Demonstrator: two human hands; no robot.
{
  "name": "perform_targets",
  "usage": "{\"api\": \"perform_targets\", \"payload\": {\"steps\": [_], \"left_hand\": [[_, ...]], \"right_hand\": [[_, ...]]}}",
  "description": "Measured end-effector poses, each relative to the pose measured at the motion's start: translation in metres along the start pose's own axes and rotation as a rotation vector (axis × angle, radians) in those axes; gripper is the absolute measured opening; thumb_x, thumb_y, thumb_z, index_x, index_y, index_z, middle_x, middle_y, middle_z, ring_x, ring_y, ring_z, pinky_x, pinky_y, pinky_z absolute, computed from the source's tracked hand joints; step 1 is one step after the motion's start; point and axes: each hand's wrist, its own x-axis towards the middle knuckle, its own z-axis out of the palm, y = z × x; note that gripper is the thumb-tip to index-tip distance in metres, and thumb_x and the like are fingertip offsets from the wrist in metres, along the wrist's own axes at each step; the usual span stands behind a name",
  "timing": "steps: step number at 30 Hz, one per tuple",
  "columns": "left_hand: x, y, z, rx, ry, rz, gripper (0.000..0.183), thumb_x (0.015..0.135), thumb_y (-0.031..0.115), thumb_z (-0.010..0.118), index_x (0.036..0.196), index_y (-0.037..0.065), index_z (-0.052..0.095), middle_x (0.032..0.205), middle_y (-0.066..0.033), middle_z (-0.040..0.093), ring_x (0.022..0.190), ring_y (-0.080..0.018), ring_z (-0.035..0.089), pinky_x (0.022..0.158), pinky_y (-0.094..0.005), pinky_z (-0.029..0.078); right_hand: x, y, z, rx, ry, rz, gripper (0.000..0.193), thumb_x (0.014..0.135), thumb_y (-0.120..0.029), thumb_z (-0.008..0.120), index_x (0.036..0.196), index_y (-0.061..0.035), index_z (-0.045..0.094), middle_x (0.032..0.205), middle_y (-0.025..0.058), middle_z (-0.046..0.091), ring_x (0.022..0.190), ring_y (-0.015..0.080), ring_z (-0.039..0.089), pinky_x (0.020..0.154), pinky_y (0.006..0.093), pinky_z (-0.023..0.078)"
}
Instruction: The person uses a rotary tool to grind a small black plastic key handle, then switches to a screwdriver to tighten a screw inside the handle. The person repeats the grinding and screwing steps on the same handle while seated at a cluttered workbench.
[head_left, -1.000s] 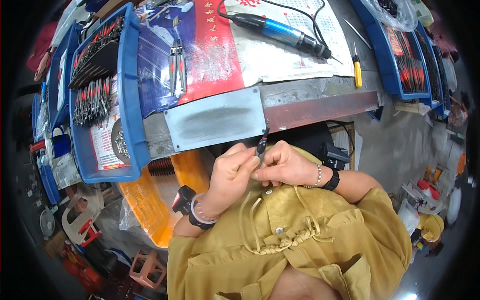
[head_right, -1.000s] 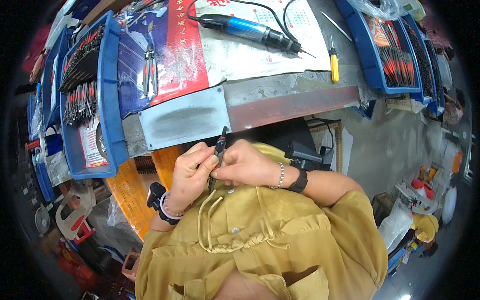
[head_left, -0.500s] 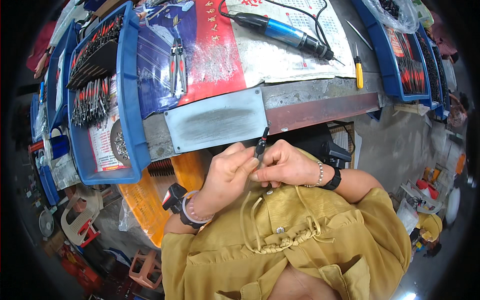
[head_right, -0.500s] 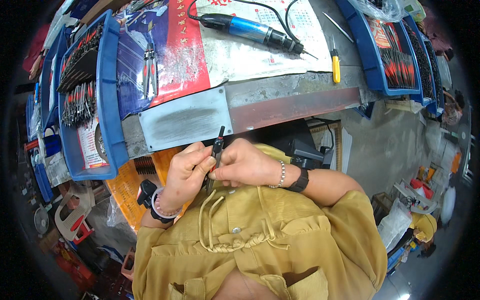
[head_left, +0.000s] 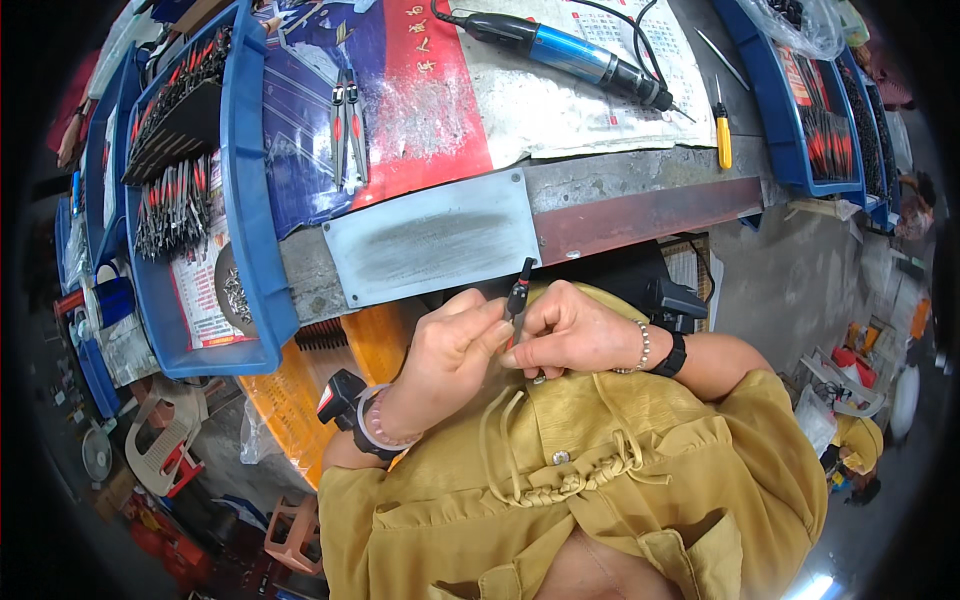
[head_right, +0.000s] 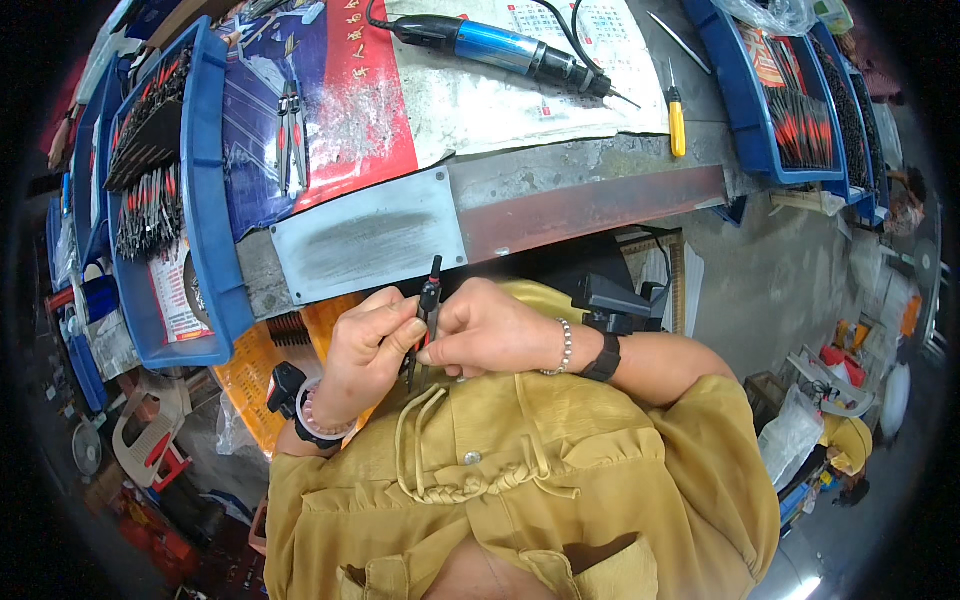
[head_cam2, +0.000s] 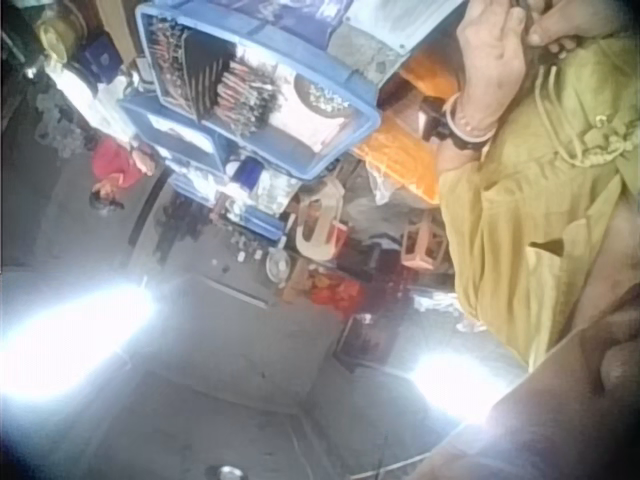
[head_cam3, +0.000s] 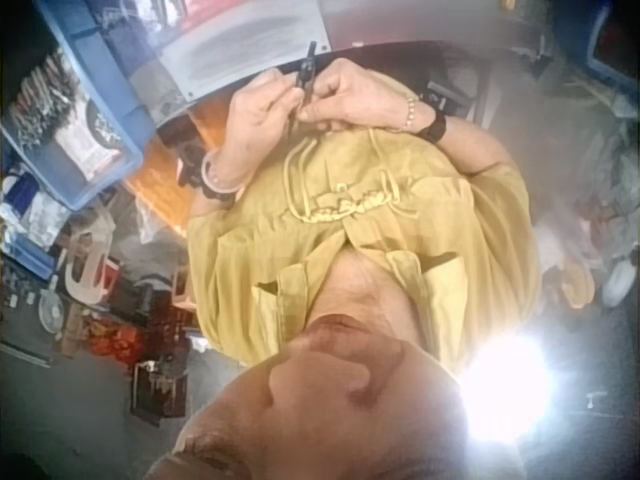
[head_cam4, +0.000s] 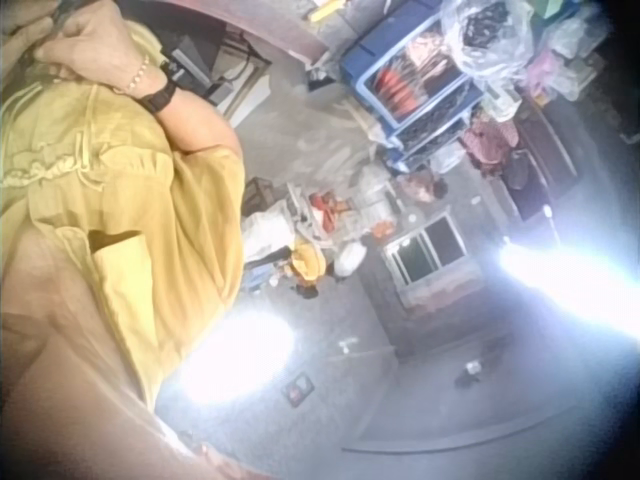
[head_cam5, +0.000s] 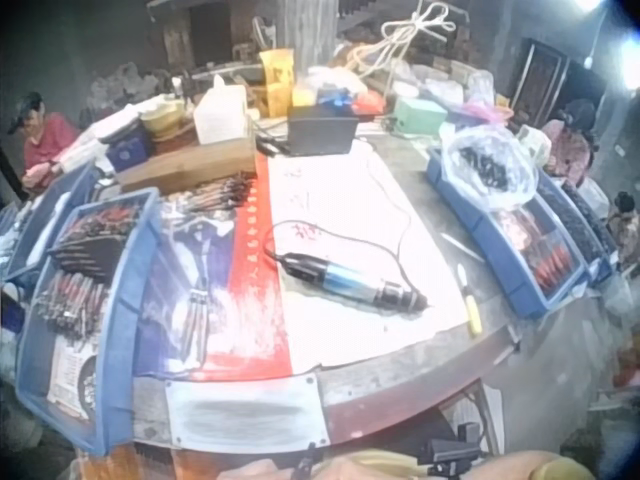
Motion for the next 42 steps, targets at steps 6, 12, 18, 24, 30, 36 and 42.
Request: {"api": "perform_targets", "payload": {"steps": [6,12,18,24,30,36,42], "left_hand": [[0.002,-0.001,0.008,-0.479,0.163,-0.338,0.017,0.092,0.005,0.063,0.106,-0.005,0.065,0.082,-0.0089,0.064,0.074,-0.0134,0.059,0.066,-0.0258,0.048],[0.009,-0.008,0.001,-0.001,0.115,-0.072,0.019,0.092,0.003,0.061,0.108,-0.007,0.064,0.083,-0.0124,0.065,0.074,-0.0164,0.062,0.068,-0.0273,0.05],[0.004,-0.003,-0.003,0.027,0.092,0.008,0.018,0.091,0.003,0.06,0.105,-0.007,0.063,0.08,-0.0196,0.062,0.069,-0.033,0.063,0.062,-0.0357,0.05],[0.001,-0.002,-0.007,0.06,0.076,0.028,0.019,0.09,0.002,0.061,0.105,-0.009,0.062,0.082,-0.02,0.063,0.071,-0.0322,0.064,0.063,-0.0348,0.05],[-0.002,-0.002,-0.009,0.069,0.039,-0.005,0.02,0.091,0.002,0.061,0.107,-0.01,0.063,0.084,-0.0178,0.066,0.073,-0.0252,0.065,0.065,-0.0311,0.05],[0.009,-0.017,-0.018,-0.955,-0.203,-0.471,0.04,0.095,0.021,0.063,0.126,-0.004,0.058,0.09,-0.0104,0.069,0.078,-0.0167,0.066,0.069,-0.0281,0.052],[0.008,-0.036,-0.013,-1.336,-0.29,-0.443,0.05,0.087,0.034,0.072,0.119,-0.002,0.06,0.102,-0.0117,0.068,0.083,-0.0203,0.068,0.08,-0.0316,0.053]], "right_hand": [[0.011,0.001,-0.002,0.147,0.019,-0.018,0.027,0.086,-0.017,0.072,0.066,-0.0004,0.065,0.061,0.0035,0.063,0.051,0.0061,0.058,0.047,0.0205,0.044],[0.016,0.005,0.001,0.213,0.073,0.009,0.02,0.085,-0.016,0.072,0.072,-0.0011,0.068,0.062,0.0031,0.064,0.05,0.0063,0.057,0.046,0.0205,0.043],[0.013,0.004,0.005,0.244,0.028,-0.006,0.018,0.085,-0.015,0.072,0.073,-0.0016,0.069,0.062,0.0023,0.064,0.05,0.0058,0.057,0.046,0.0195,0.044],[0.012,0.001,0.007,0.202,0.02,0.042,0.021,0.085,-0.016,0.072,0.071,-0.001,0.069,0.063,0.0022,0.064,0.051,0.0058,0.058,0.047,0.0195,0.045],[0.013,0.0,0.007,0.162,-0.001,0.043,0.021,0.085,-0.015,0.072,0.071,0.0,0.069,0.063,0.0026,0.065,0.051,0.0059,0.058,0.047,0.0198,0.046],[0.015,0.0,0.002,0.301,-0.054,0.028,0.022,0.087,-0.016,0.072,0.075,0.0019,0.069,0.068,0.0056,0.067,0.053,0.007,0.059,0.049,0.0203,0.046],[0.015,0.0,0.002,0.321,-0.022,0.026,0.021,0.089,-0.017,0.072,0.081,0.0029,0.069,0.073,0.007,0.068,0.056,0.0089,0.06,0.052,0.0211,0.047]]}}
